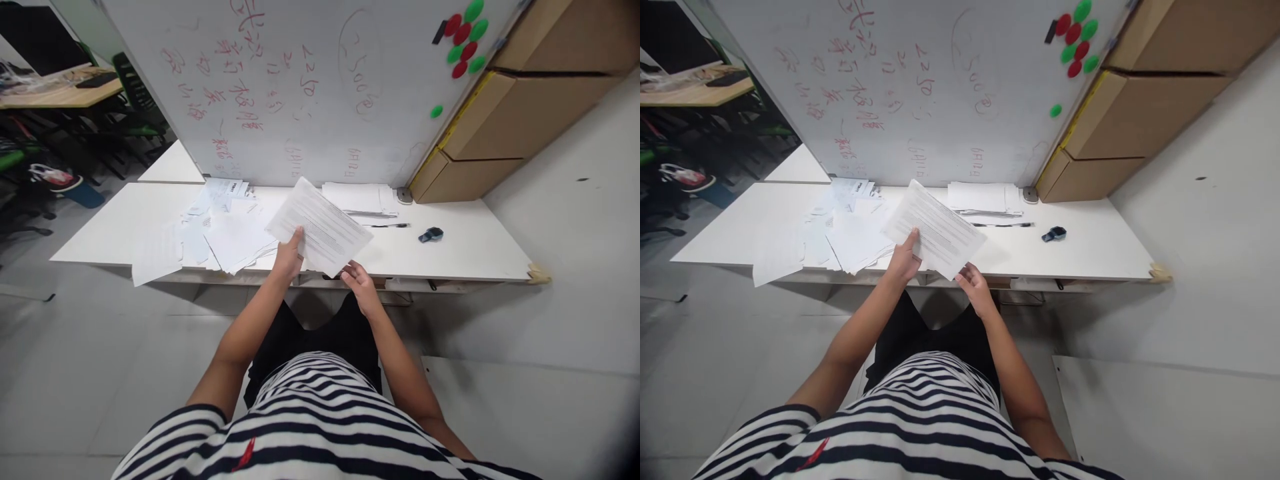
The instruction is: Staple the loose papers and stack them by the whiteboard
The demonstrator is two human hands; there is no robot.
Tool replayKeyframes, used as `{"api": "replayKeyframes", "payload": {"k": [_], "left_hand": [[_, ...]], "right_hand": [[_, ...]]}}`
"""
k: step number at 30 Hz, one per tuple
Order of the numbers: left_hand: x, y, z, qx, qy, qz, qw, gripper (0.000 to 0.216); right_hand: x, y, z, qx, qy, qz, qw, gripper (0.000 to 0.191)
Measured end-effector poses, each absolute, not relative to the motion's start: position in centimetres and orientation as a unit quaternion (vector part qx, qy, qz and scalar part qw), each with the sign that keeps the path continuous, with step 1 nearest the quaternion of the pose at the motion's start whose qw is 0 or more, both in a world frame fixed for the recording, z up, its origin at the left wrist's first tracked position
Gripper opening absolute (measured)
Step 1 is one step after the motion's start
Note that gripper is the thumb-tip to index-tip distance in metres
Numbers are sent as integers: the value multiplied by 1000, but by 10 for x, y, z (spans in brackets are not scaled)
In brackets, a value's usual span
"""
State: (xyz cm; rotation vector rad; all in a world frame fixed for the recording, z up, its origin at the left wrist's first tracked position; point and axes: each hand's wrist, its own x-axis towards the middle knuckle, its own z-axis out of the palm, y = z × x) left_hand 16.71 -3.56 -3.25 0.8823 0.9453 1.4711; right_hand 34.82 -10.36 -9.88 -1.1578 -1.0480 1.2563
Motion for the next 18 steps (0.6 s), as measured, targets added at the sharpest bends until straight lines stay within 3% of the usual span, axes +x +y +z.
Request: {"api": "replayKeyframes", "payload": {"k": [5,11,18], "left_hand": [[182,-50,-48,331,387,605,613,59],[188,-61,-59,366,399,561,626,56],[146,-50,-62,501,464,505,528,43]], "right_hand": [[344,-115,-87,-461,-451,547,534,58],[359,-107,-93,-532,-421,467,567,51],[394,-95,-80,-604,-465,355,542,51]]}}
